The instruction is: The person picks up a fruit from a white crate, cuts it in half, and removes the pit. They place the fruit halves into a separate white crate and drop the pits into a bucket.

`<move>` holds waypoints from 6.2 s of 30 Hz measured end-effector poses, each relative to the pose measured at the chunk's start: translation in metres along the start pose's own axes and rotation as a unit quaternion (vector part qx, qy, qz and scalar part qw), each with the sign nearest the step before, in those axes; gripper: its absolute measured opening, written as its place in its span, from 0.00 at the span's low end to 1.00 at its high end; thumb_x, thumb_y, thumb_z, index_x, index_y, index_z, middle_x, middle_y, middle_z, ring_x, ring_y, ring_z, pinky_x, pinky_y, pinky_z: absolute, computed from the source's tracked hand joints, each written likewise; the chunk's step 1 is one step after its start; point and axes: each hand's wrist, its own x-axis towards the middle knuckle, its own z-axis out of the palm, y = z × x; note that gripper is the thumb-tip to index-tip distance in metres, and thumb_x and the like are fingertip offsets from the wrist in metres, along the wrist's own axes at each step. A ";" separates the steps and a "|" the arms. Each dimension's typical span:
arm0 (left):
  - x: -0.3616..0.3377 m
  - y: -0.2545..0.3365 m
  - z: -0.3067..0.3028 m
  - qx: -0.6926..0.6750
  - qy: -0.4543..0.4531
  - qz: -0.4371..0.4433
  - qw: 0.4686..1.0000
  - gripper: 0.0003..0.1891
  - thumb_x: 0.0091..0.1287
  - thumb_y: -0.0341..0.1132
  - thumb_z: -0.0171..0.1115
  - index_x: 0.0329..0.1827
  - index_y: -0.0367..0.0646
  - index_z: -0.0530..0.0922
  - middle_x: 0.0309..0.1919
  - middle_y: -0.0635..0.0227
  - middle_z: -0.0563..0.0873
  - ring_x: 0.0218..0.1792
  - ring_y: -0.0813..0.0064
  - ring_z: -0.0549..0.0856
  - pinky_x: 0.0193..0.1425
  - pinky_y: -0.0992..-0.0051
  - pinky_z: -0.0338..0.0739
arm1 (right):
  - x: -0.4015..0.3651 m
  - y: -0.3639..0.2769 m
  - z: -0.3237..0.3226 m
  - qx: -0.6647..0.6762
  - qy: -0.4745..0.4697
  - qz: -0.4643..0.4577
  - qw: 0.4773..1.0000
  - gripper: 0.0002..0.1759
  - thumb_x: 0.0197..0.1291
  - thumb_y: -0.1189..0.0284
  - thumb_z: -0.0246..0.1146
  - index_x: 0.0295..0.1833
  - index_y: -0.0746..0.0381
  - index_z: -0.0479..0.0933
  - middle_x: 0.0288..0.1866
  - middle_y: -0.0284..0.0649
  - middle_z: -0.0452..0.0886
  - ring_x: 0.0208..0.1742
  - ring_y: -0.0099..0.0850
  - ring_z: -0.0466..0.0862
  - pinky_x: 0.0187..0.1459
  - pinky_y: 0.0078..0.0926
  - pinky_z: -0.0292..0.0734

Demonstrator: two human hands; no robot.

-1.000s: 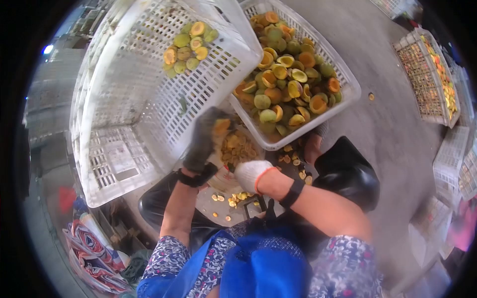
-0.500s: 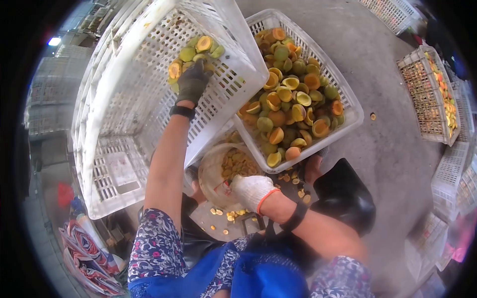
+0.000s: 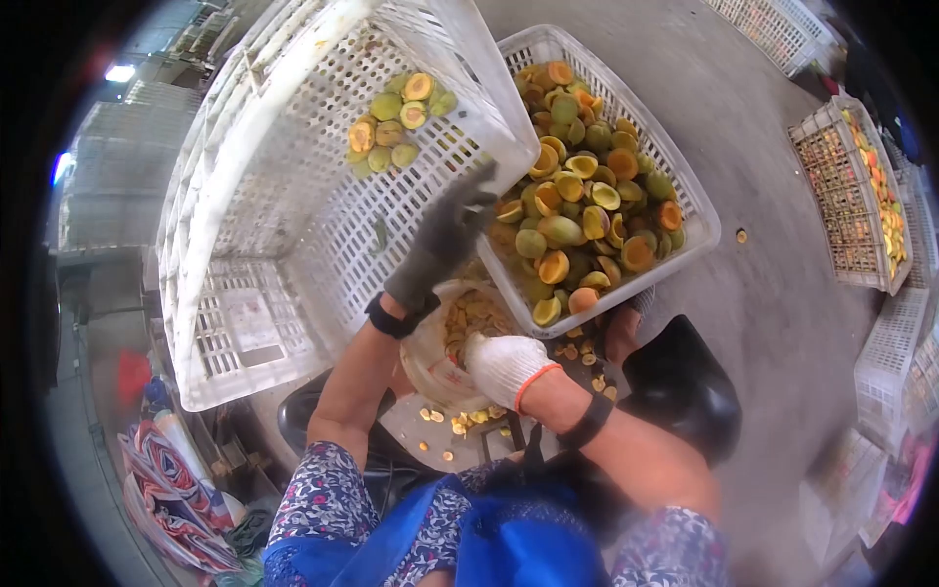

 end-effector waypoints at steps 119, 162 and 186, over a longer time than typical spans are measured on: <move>-0.059 0.034 -0.022 -0.496 0.067 -0.200 0.843 0.23 0.76 0.52 0.45 0.32 0.42 0.74 0.28 0.63 0.78 0.32 0.67 0.80 0.53 0.54 0.79 | 0.021 -0.005 -0.049 0.287 0.166 -0.012 0.943 0.09 0.58 0.72 0.56 0.36 0.69 0.73 0.28 0.46 0.77 0.30 0.40 0.80 0.33 0.37 0.75; 0.055 -0.118 -0.094 0.324 0.041 -0.223 0.919 0.28 0.57 0.44 0.71 0.59 0.45 0.74 0.54 0.57 0.82 0.54 0.57 0.82 0.57 0.64 0.74 | 0.019 0.013 -0.006 0.071 0.091 -0.025 0.993 0.11 0.56 0.69 0.58 0.40 0.66 0.73 0.21 0.50 0.79 0.26 0.51 0.81 0.28 0.45 0.77; -0.073 0.027 -0.030 -0.389 0.080 -0.189 0.898 0.26 0.68 0.33 0.60 0.67 0.34 0.66 0.58 0.60 0.78 0.58 0.70 0.77 0.63 0.69 0.74 | 0.026 0.003 -0.046 0.225 0.327 -0.019 0.918 0.17 0.60 0.66 0.59 0.47 0.69 0.71 0.37 0.57 0.80 0.39 0.53 0.81 0.39 0.42 0.75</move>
